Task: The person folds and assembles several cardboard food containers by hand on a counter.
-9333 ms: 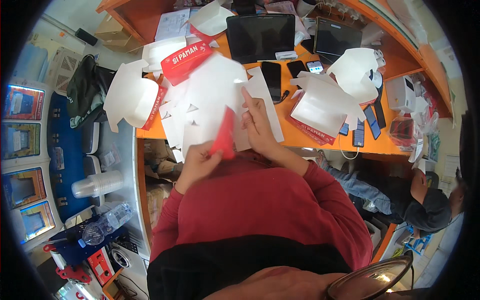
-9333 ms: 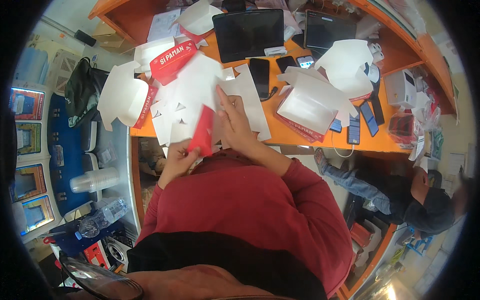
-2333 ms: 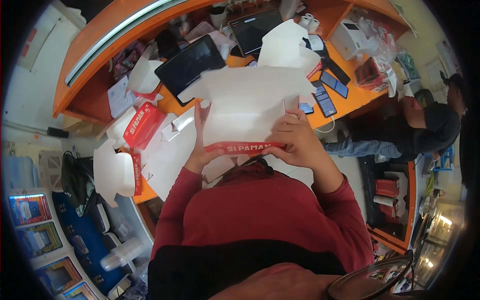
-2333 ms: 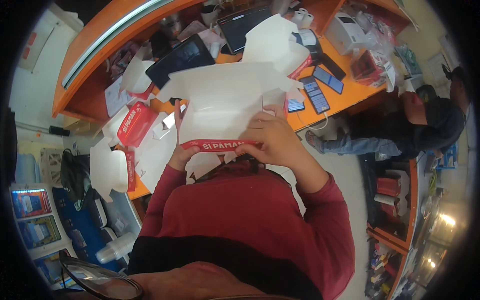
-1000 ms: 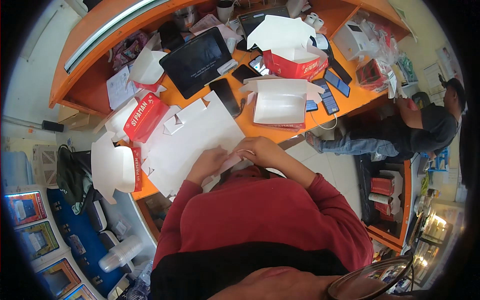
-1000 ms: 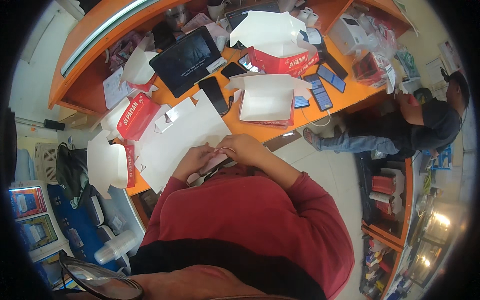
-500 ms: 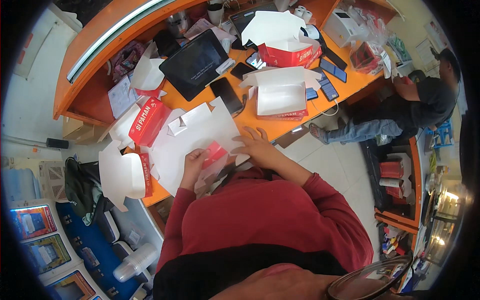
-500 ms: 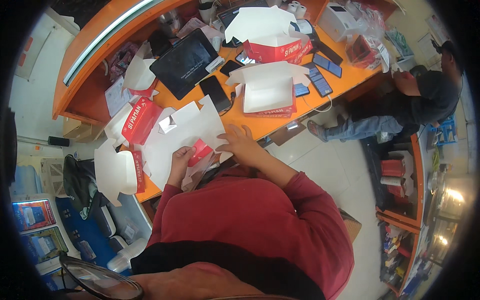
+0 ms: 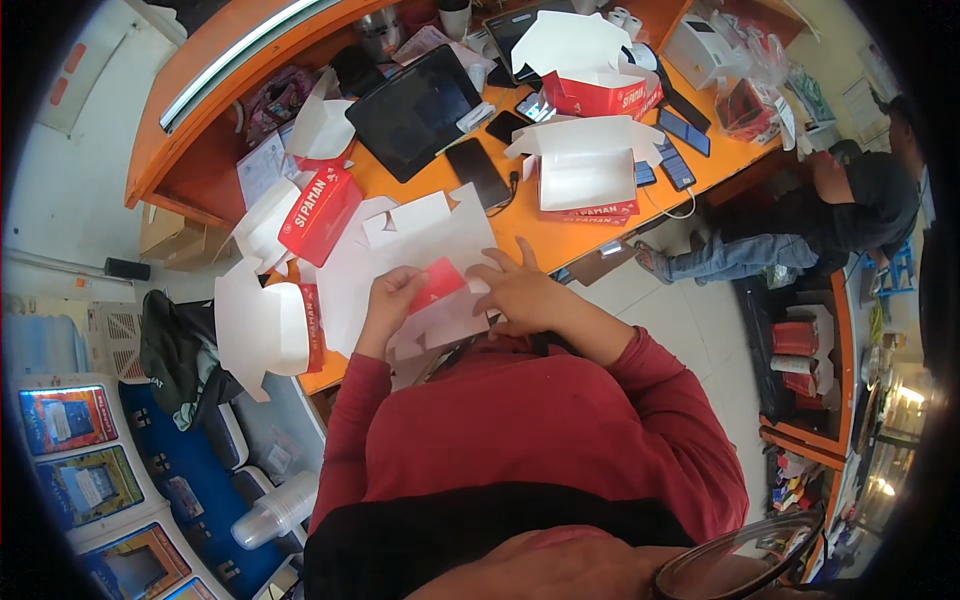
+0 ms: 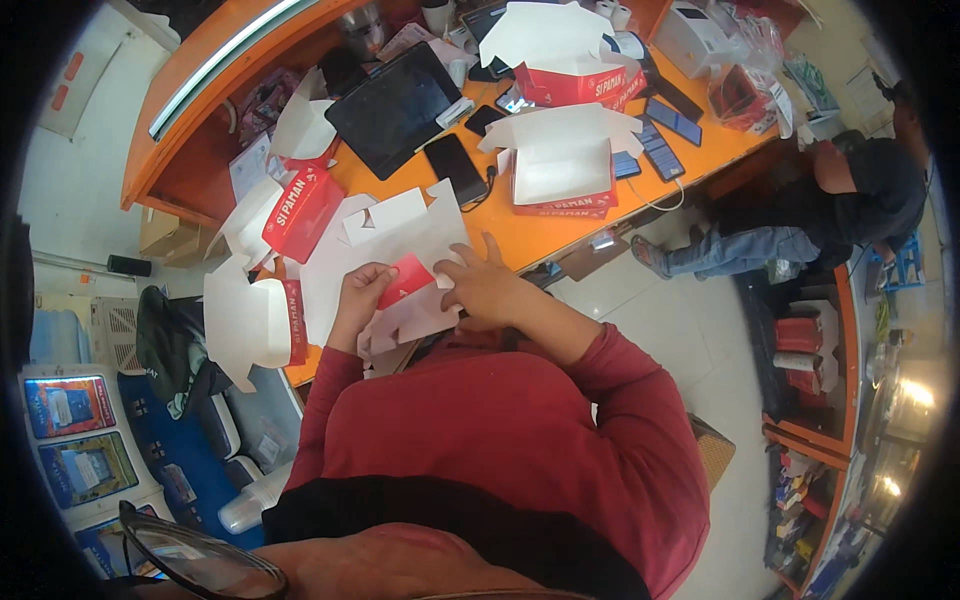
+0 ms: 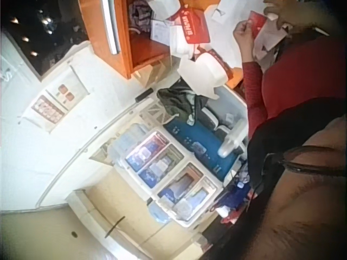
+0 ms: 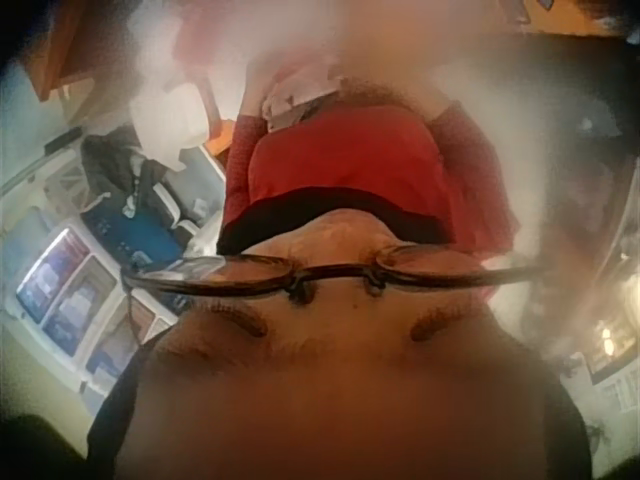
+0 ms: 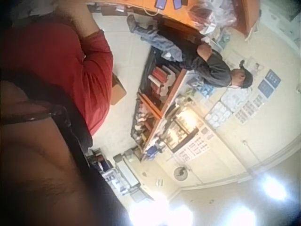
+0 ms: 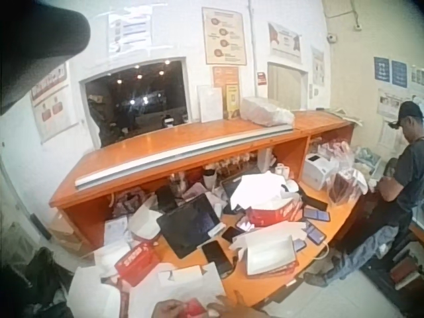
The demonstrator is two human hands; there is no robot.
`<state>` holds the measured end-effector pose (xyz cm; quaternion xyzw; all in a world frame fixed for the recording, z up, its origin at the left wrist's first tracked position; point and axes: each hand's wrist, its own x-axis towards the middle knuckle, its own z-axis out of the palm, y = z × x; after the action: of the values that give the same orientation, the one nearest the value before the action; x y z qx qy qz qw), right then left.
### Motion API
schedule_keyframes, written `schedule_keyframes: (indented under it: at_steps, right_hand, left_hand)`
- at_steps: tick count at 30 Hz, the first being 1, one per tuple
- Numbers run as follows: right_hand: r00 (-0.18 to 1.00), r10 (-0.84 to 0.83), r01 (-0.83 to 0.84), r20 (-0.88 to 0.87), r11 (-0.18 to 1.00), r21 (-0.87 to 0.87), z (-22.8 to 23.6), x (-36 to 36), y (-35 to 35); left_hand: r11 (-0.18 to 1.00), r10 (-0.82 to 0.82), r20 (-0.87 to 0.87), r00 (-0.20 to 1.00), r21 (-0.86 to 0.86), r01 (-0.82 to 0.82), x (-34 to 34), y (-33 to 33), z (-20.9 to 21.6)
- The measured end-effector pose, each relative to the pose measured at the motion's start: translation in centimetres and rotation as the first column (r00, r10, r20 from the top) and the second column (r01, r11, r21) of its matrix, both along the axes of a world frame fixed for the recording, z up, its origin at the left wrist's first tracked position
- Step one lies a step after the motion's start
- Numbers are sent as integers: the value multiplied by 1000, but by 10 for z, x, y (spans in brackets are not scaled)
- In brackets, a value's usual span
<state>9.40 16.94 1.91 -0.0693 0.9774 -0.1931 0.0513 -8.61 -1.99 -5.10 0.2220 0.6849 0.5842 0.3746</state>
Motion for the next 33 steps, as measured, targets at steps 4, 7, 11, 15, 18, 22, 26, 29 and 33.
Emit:
schedule_keyframes:
  at_steps: [4, 7, 11, 15, 18, 22, 26, 29, 33]
  right_hand:
    - [848, -343, 237, -403, 927, -290, 3, -4, 9]
    - [698, -574, 188, -428, 724, -664, -38, -17, 17]
    - [683, -484, 118, -548, 813, -571, -25, -33, -20]
    - [585, -345, 54, -733, 919, -390, -20, -36, -25]
    - [643, -249, -25, -724, 938, -345, -11, -36, -23]
    - [713, -109, -158, -692, 937, -311, -1, -34, -22]
    - [657, -100, -141, -747, 957, -253, -3, -31, -35]
    - [624, -295, -33, -724, 915, -402, -7, -30, -36]
    - [664, -377, 38, -646, 879, -475, -2, -31, -36]
  left_hand:
    - [990, 107, 43, 993, 91, -110, 0, -14, 14]
    - [995, 40, 54, 998, 88, -45, 17, -15, 29]
    - [995, -71, 35, 997, 69, 69, 40, -8, 45]
    - [992, -98, 68, 993, 89, 92, 40, -8, 61]
    - [984, -153, 190, 970, 117, 132, 33, -14, 64]
    - [961, -258, 316, 913, 176, 211, 27, -23, 60]
    - [966, -254, 293, 922, 128, 225, 27, -22, 67]
    - [975, -218, 220, 951, 88, 203, 32, -23, 75]
    - [981, -192, 161, 968, 60, 184, 29, -24, 74]
